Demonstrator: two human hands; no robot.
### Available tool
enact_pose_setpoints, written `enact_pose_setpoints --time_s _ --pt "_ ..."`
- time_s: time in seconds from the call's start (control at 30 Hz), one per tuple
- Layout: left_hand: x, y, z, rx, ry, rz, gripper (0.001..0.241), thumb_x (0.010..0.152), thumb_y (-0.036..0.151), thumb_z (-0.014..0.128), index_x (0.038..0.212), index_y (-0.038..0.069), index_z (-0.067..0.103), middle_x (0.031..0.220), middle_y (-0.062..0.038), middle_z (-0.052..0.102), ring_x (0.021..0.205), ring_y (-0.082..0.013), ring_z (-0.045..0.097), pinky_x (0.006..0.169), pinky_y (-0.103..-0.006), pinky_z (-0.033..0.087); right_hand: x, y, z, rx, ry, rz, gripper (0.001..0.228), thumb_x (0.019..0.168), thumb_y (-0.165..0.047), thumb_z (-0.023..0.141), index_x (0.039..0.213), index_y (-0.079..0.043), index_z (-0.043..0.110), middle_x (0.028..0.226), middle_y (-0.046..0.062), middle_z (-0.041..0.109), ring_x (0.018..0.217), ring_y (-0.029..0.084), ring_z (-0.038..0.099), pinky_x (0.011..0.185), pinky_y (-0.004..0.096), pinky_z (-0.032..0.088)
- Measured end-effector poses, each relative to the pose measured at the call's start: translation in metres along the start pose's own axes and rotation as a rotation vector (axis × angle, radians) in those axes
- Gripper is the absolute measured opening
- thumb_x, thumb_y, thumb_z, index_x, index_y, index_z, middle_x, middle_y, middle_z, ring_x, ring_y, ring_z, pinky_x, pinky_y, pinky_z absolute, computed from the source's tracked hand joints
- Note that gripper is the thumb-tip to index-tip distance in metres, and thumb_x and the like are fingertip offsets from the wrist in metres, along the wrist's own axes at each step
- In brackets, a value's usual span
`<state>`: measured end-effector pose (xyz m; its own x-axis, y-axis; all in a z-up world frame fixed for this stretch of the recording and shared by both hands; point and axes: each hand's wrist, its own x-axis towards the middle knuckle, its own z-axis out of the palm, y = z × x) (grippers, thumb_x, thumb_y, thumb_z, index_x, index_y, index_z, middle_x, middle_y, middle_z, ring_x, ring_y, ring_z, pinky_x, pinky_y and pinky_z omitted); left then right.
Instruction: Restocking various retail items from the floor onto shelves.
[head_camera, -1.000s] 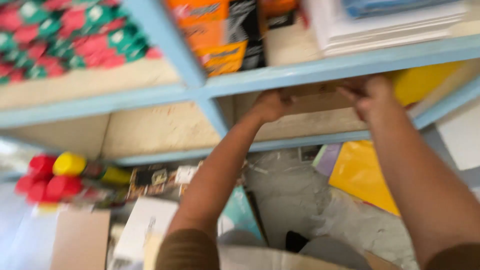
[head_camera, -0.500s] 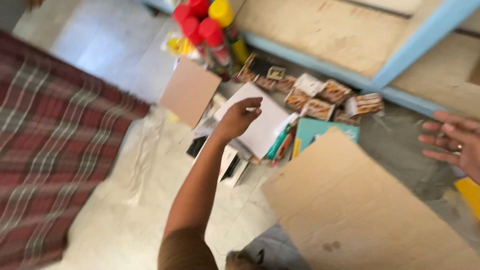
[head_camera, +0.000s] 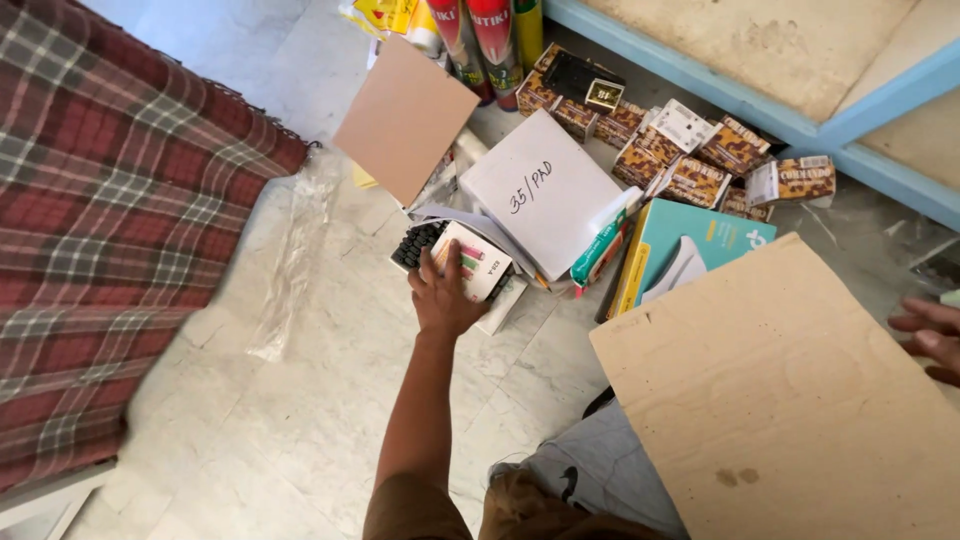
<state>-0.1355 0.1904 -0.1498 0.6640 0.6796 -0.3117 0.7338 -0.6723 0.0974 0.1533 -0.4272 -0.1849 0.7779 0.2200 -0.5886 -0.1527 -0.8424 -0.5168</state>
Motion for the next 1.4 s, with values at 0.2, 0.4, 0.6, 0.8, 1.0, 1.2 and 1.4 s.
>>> enact_pose_setpoints --time_s 0.2,0.4,0.6,0.8,1.0,1.2,1.4 --pt "0.022 -0.019 0.006 -0.110 -0.058 0.046 0.126 0.054 0.048 0.090 0.160 0.029 0.025 0.152 -0.028 0.029 0.136 -0.0501 0.031 0.110 -0.0530 0.040 -0.047 -0.084 -0.012 0.047 0.069 0.000 0.060 0.104 -0.027 0.050 0.162 -0.013 0.040 0.151 0.015 0.055 0.134 0.037 0.056 0.110 0.056 0.046" --pt "0.044 -0.053 0.026 -0.354 -0.176 0.010 0.122 0.056 0.048 0.083 0.162 0.027 0.025 0.141 -0.008 0.060 0.134 -0.0349 0.047 0.112 -0.0534 0.037 -0.068 -0.132 -0.013 0.145 0.027 -0.085 0.053 0.104 -0.029 0.053 0.156 -0.018 0.050 0.144 0.008 0.064 0.128 0.028 0.064 0.106 0.049 0.051" --pt "0.010 -0.067 0.026 -1.306 -0.605 -0.239 0.093 0.073 0.036 0.064 0.160 0.033 0.031 0.137 -0.010 0.062 0.119 -0.0308 0.059 0.095 -0.0518 0.051 -0.089 -0.184 -0.016 0.159 -0.003 0.029 0.050 0.104 -0.030 0.056 0.153 -0.022 0.053 0.142 0.005 0.067 0.128 0.024 0.065 0.106 0.047 0.052" --pt "0.009 -0.068 0.048 -1.369 -0.521 -0.304 0.081 0.084 0.038 0.060 0.161 0.031 0.034 0.140 -0.008 0.063 0.117 -0.0267 0.062 0.094 -0.0465 0.053 -0.069 -0.155 -0.009 0.223 0.011 0.020 0.052 0.103 -0.032 0.057 0.153 -0.020 0.054 0.140 0.005 0.069 0.126 0.023 0.065 0.102 0.045 0.054" --pt "0.033 -0.070 0.086 -1.020 -0.099 -0.015 0.082 0.088 0.055 0.068 0.155 0.011 0.054 0.136 -0.017 0.071 0.113 -0.0280 0.071 0.098 -0.0467 0.055 -0.097 -0.177 -0.011 0.346 -0.009 -0.087 0.052 0.095 -0.030 0.063 0.146 -0.018 0.059 0.134 0.003 0.071 0.119 0.018 0.066 0.097 0.039 0.053" --pt "-0.034 0.035 -0.010 -0.026 0.001 -0.048 0.144 0.059 0.070 0.087 0.164 0.014 0.006 0.159 -0.022 0.029 0.128 -0.0435 0.045 0.090 -0.0505 0.053 -0.085 -0.163 0.003 0.266 0.016 -0.317 0.049 0.096 -0.027 0.064 0.143 -0.014 0.061 0.124 0.006 0.076 0.117 0.015 0.066 0.100 0.033 0.051" --pt "-0.019 0.011 -0.007 -0.107 -0.026 -0.107 0.131 0.066 0.052 0.084 0.166 0.020 0.006 0.151 -0.021 0.038 0.128 -0.0416 0.053 0.096 -0.0516 0.055 -0.118 -0.191 -0.005 0.122 0.010 -0.290 0.049 0.097 -0.028 0.063 0.145 -0.018 0.057 0.127 0.004 0.074 0.115 0.014 0.066 0.099 0.032 0.051"
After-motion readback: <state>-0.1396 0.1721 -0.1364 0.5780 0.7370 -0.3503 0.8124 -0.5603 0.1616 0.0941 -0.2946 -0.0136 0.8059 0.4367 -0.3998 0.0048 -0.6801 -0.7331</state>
